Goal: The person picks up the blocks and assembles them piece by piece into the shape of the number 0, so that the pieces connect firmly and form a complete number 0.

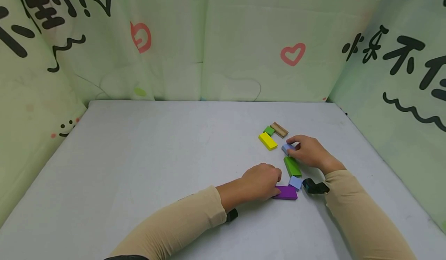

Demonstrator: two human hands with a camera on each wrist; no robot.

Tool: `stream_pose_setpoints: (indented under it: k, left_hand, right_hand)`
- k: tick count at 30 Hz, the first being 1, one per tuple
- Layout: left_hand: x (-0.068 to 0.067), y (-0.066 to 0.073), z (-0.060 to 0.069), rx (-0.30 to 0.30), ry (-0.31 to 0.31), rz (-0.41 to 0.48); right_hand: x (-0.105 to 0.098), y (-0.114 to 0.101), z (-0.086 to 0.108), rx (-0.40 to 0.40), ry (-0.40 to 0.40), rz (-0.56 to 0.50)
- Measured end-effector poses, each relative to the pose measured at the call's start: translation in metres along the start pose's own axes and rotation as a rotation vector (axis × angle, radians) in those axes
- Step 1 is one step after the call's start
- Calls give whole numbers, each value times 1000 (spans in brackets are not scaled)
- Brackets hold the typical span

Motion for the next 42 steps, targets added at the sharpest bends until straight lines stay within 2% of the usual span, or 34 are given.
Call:
stream_pose_setpoints:
  k: [42]
  left_hand:
    - [1, -1, -1, -6, -10, 0]
  right_hand:
    - [5, 1, 1, 1, -14, -11]
Point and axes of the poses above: each hand's wrist, its own z-axis away from the middle knuckle, its own x-axis out of the palm, y = z × x, the point moved 7 cm from there along -z, towards the middle knuckle, and after that the axes turned 4 degrees about z, right-handed, at the moved point
